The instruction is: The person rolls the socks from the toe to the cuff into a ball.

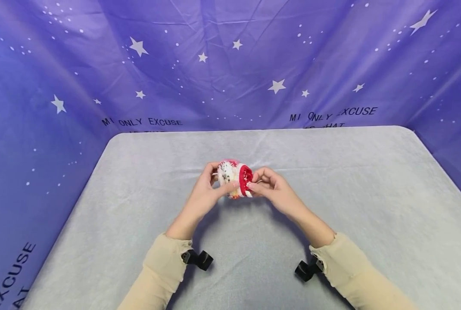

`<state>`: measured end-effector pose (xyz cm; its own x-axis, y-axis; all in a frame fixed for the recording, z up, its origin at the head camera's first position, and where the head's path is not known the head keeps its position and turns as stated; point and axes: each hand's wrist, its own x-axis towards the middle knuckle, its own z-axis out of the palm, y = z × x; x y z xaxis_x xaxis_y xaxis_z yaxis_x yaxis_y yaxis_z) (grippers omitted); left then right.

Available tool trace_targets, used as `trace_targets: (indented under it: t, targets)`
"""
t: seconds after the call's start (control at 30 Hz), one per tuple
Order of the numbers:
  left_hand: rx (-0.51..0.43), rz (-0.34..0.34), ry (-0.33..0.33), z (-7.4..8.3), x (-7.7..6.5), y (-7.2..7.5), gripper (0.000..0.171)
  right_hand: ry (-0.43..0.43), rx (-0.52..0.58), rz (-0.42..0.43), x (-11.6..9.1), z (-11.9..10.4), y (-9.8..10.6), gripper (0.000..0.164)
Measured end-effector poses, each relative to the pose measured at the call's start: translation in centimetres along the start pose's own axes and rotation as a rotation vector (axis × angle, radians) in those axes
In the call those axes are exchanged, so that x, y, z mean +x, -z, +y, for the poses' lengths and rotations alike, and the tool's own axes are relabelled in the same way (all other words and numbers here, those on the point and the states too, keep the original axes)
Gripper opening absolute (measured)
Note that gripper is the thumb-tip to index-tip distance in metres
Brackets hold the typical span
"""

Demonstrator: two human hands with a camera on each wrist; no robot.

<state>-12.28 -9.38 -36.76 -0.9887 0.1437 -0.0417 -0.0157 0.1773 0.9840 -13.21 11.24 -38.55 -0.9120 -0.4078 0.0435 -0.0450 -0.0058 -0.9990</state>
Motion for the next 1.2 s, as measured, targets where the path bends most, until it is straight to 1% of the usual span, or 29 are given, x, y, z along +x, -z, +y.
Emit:
trace_targets:
  t: [0.07,0.1,0.17,0.23,0.33,0.43,0.5,0.57,0.67,0.73,0.77,0.8,0.83,0.9,0.97,1.03,1.07,1.1,1.13,1.2]
  targets:
    - [0.016,-0.021,-0.009,0.1,-0.1,-0.4,0.068,0.005,0.014,0.0,0.1,0.0,-0.2,0.011]
    - [0.035,-0.02,-0.014,0.1,-0.1,-0.5,0.071,0.008,0.011,-0.001,0.1,0.0,-0.2,0.011]
    - [0.08,0.0,-0.022,0.1,-0.1,-0.8,0.073,0.007,0.004,0.0,0.2,0.0,-0.3,0.014]
    - [0.134,0.027,-0.031,0.2,-0.2,-1.0,0.073,-0.004,-0.028,0.023,0.1,-0.1,-0.3,0.018]
    - [0.197,0.052,-0.046,0.2,-0.2,-1.1,0.071,0.002,-0.133,0.084,0.0,-0.2,-0.4,0.019]
    - [0.271,0.06,-0.044,0.2,0.0,-1.1,0.071,0.062,-0.313,0.13,-0.2,-0.4,-0.6,0.012]
    - [0.314,0.078,-0.029,0.2,0.2,-1.1,0.069,0.113,-0.391,0.125,-0.3,-0.5,-0.9,0.007]
    - [0.375,0.1,-0.014,0.2,0.5,-1.1,0.066,0.157,-0.441,0.106,-0.5,-0.4,-1.1,0.004]
    - [0.456,0.133,-0.005,0.0,0.8,-0.9,0.063,0.188,-0.438,0.044,-0.7,-0.4,-1.4,0.004]
    - [0.485,0.13,-0.008,0.0,1.0,-0.7,0.061,0.182,-0.434,0.034,-0.8,-0.4,-1.5,0.004]
    - [0.47,0.113,-0.01,-0.1,1.0,-0.6,0.061,0.17,-0.431,0.039,-0.7,-0.4,-1.5,0.004]
    - [0.434,0.083,-0.013,-0.1,1.0,-0.6,0.061,0.156,-0.431,0.054,-0.7,-0.4,-1.5,0.003]
    - [0.377,0.04,-0.013,-0.1,1.0,-0.5,0.062,0.138,-0.431,0.076,-0.6,-0.4,-1.4,0.003]
    - [0.209,-0.063,-0.002,-0.1,1.0,-0.4,0.063,0.097,-0.412,0.126,-0.4,-0.3,-1.2,0.004]
    - [0.021,-0.154,0.04,0.0,0.9,-0.2,0.063,0.065,-0.383,0.156,-0.3,-0.1,-0.7,0.005]
    - [-0.111,-0.209,0.08,0.1,0.9,0.0,0.063,0.043,-0.349,0.163,-0.2,-0.1,-0.3,0.008]
    - [-0.153,-0.221,0.097,0.1,0.9,0.0,0.063,0.037,-0.33,0.159,-0.2,-0.1,-0.2,0.009]
    - [-0.172,-0.226,0.112,0.2,1.0,0.0,0.063,0.028,-0.311,0.155,-0.3,-0.2,-0.1,0.011]
    - [-0.179,-0.227,0.125,0.2,1.0,0.1,0.064,0.018,-0.296,0.152,-0.3,-0.2,0.0,0.013]
    - [-0.178,-0.231,0.128,0.2,1.0,0.0,0.064,0.022,-0.28,0.164,-0.4,-0.4,0.0,0.018]
